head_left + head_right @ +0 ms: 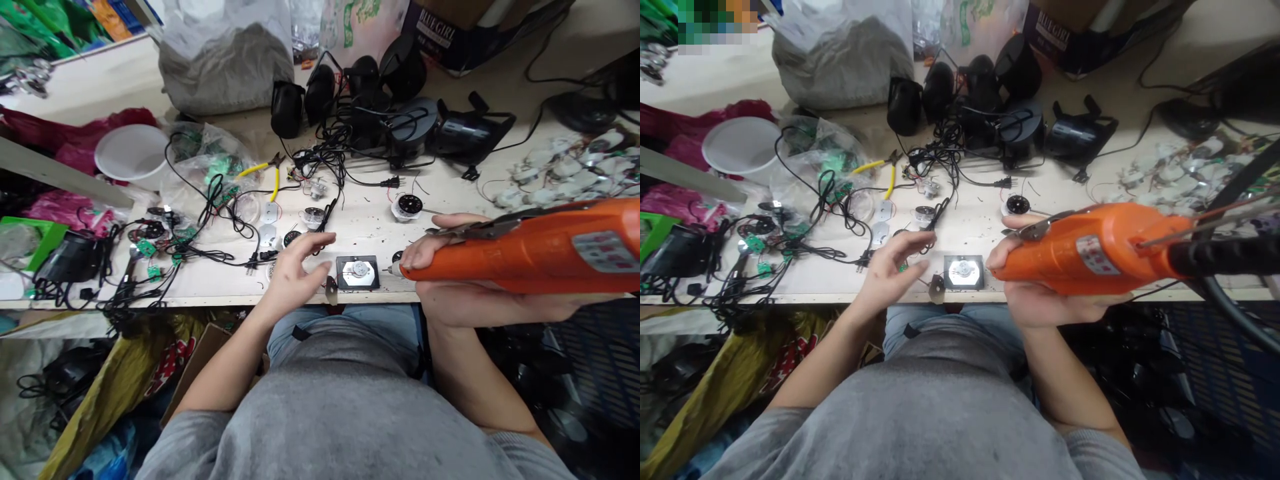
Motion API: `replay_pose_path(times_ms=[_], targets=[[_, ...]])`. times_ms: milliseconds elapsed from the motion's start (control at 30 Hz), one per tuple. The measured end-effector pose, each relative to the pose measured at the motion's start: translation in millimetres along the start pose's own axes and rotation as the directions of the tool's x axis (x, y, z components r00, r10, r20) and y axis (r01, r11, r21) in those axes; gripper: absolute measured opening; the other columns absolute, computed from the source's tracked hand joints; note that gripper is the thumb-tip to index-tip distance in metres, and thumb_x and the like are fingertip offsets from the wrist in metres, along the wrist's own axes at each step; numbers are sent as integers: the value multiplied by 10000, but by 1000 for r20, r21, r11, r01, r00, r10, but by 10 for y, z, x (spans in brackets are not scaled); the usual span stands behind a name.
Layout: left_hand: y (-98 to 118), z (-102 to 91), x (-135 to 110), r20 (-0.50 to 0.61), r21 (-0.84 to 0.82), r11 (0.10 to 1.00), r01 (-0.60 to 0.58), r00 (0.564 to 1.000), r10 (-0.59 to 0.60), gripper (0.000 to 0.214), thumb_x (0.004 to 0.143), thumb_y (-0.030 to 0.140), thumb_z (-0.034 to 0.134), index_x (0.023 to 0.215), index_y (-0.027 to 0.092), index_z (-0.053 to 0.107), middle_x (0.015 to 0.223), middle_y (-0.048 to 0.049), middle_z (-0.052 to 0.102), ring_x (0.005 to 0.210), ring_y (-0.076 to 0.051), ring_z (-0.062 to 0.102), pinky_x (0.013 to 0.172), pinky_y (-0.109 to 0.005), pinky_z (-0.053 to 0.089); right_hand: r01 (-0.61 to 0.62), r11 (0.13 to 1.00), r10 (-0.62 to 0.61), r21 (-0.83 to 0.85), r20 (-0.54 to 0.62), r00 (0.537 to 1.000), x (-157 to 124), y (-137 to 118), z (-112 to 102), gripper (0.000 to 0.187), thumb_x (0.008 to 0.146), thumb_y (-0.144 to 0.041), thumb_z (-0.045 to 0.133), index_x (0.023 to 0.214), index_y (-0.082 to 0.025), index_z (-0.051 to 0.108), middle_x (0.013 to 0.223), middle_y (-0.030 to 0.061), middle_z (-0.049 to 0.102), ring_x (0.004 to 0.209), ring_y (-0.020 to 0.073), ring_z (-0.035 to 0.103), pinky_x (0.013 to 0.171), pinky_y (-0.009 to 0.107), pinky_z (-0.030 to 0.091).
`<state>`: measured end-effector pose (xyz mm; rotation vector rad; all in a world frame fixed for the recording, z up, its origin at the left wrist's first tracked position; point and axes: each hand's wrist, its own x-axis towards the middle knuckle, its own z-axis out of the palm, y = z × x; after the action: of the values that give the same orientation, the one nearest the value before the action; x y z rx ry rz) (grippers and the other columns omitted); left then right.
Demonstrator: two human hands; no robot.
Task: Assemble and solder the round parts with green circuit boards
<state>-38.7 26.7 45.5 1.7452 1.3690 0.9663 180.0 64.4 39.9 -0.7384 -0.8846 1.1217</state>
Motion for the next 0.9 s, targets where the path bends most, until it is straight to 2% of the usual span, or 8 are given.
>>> replay_pose_path(times_ms=[100,133,200,267,367,500,733,900], targets=[[45,239,-31,50,217,972,-86,996,77,573,819,365,785,1321,171,590,1288,-137,662,1223,-288,616,1064,-481,522,144,990,-144,13,7,990,-31,20,68,772,759,-939,371,1056,-294,673,943,72,705,487,207,635,341,377,479],[47,319,-29,78,275,956,-102,994,83,620,797,370,813,1332,156,582,1296,-148,654,1239,-304,602,1069,-486,515,141,990,-142,18,34,989,-36,29,82,741,781,-923,360,1061,-315,679,946,60,710,494,213,643,346,380,482],[23,443,-6,126,362,927,-94,991,51,580,799,339,819,1303,149,607,1281,-145,657,1232,-311,603,1059,-476,517,125,992,-127,25,76,989,-36,47,96,727,776,-931,348,1061,-353,684,927,42,713,507,224,648,365,386,487],[-30,505,34,172,398,915,-69,985,0,479,814,313,807,1245,173,652,1246,-118,671,1180,-292,630,1021,-453,536,102,995,-101,-4,128,987,-31,60,98,830,711,-990,326,1036,-329,707,865,59,709,491,227,626,376,399,479],[-117,514,86,205,379,924,-43,978,-39,425,812,314,815,1203,206,686,1215,-88,680,1121,-264,655,968,-415,557,91,993,-79,-72,147,986,-30,75,97,968,646,-1046,257,986,-273,731,776,93,689,437,212,562,376,407,442],[-184,495,112,196,309,950,-49,981,-13,427,776,311,854,1161,201,704,1168,-84,691,1098,-261,665,953,-407,559,112,991,-103,-72,123,987,-45,106,127,988,687,-1031,168,962,-260,722,771,90,675,411,194,541,373,386,417],[-212,478,149,219,226,971,-81,975,30,406,773,252,851,1141,176,698,1165,-96,697,1114,-264,666,980,-419,545,102,994,-95,-46,142,985,-21,123,143,1020,660,-1046,222,947,-212,735,732,84,655,412,192,557,362,372,439],[-200,459,164,236,218,973,-79,971,26,388,776,241,843,1129,175,695,1157,-97,693,1104,-263,665,967,-410,541,118,992,-108,-44,188,976,-6,159,116,953,669,-1024,341,974,-216,742,702,80,649,405,188,530,360,373,436]])
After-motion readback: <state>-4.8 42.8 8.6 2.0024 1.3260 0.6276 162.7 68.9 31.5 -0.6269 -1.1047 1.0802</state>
